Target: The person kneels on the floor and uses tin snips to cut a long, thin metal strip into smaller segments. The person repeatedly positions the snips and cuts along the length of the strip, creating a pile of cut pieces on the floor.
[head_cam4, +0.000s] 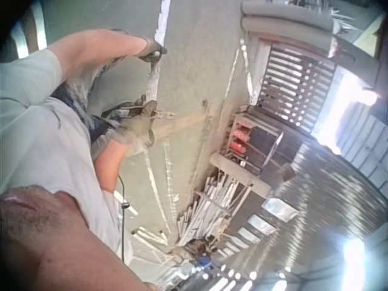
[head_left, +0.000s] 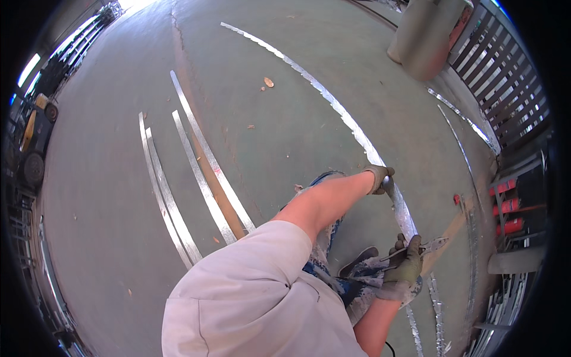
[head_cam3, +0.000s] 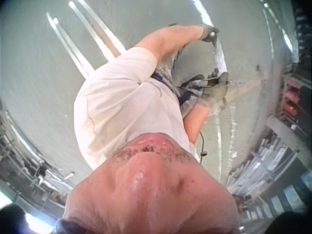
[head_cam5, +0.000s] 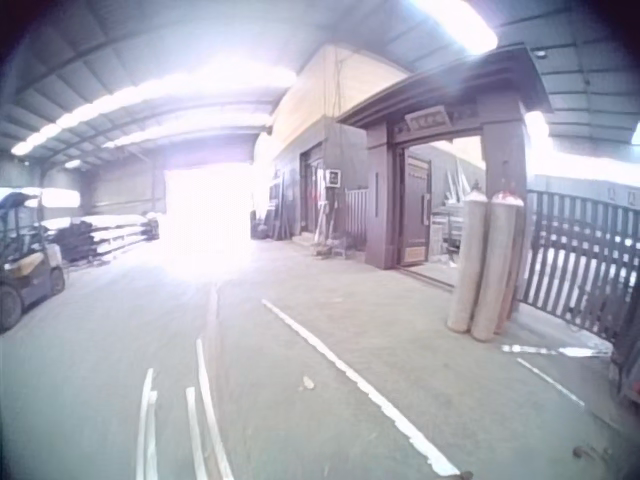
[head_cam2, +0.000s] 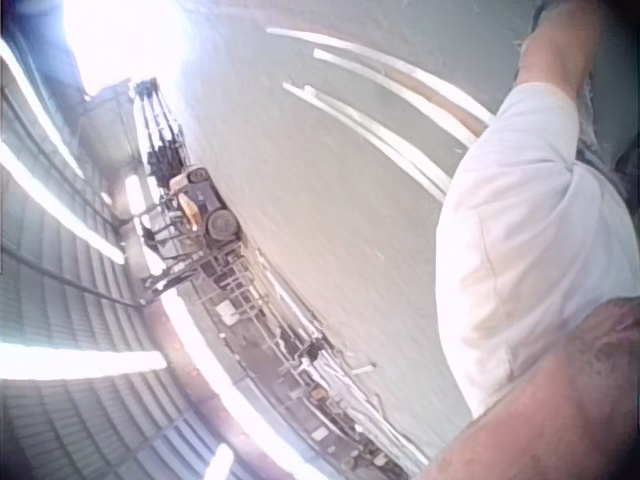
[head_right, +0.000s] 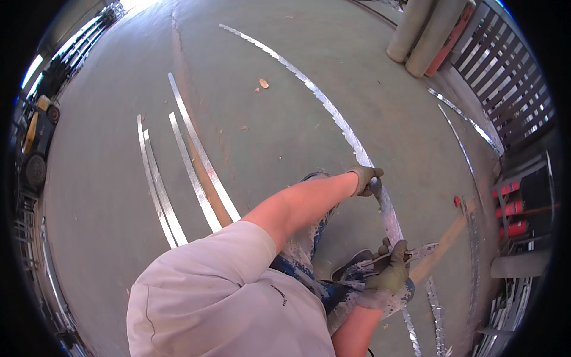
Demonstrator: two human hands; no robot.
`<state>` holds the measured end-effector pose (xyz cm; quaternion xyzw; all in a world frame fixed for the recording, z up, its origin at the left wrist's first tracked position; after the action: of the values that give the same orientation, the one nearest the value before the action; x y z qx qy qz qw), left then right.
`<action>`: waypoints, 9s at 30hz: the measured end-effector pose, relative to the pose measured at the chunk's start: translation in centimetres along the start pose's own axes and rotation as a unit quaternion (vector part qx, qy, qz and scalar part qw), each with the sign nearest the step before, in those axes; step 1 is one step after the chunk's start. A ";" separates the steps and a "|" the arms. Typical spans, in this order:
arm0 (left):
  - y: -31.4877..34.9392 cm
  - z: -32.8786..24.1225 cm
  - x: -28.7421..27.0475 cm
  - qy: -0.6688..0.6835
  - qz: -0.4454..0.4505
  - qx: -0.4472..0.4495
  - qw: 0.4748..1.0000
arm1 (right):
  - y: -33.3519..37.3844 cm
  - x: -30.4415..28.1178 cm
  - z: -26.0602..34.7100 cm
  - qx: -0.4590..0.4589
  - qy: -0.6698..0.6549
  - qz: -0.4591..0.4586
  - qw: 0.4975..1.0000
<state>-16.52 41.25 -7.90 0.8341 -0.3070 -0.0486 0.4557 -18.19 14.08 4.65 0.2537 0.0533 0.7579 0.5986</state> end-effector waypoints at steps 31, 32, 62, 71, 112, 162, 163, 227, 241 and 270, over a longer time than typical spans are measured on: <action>-2.3 2.8 -0.1 -0.022 0.016 -0.024 0.999 | -1.0 -2.9 -2.5 0.047 0.065 -0.067 0.995; -2.0 2.7 -0.1 -0.030 0.011 -0.021 0.999 | -1.2 -3.1 -2.6 0.049 0.067 -0.069 0.994; 0.3 2.1 -0.3 -0.010 0.081 0.078 0.994 | 0.8 -5.3 -4.0 0.030 0.020 -0.042 0.998; 0.6 2.5 0.0 0.029 0.118 0.083 0.989 | 0.4 -6.1 -3.2 -0.007 -0.021 -0.051 0.998; 13.7 4.0 3.7 0.331 0.309 0.186 0.872 | -1.2 -11.2 5.6 -0.185 -0.134 0.161 0.960; 7.1 9.2 4.8 0.347 0.375 0.068 0.857 | 4.2 -8.5 0.7 0.113 -0.154 -0.088 0.978; 7.1 9.1 5.0 0.339 0.372 0.066 0.862 | 4.6 -8.9 0.0 0.143 -0.162 -0.081 0.973; 5.2 9.8 4.8 0.329 0.377 0.079 0.862 | 5.8 -12.3 1.1 -0.025 0.491 -0.150 0.858; 5.5 9.8 4.3 0.357 0.379 0.053 0.852 | 6.3 -12.0 1.1 0.104 0.248 -0.091 0.959; 4.5 9.4 4.7 0.311 0.366 0.077 0.874 | 7.1 -9.0 -2.2 0.156 -0.204 0.083 0.963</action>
<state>-18.22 29.94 -8.83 0.6665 -0.4357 0.4074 0.4471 -24.05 4.23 2.57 0.4964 0.0264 0.7197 0.4847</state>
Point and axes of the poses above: each hand's wrist, its own y-axis away from the middle knuckle, its own x-axis out of the palm, z = x × y, the point moved 6 cm from there along -y, towards the middle knuckle, and after that the axes turned 6 degrees about -y, right-handed, at the moved point
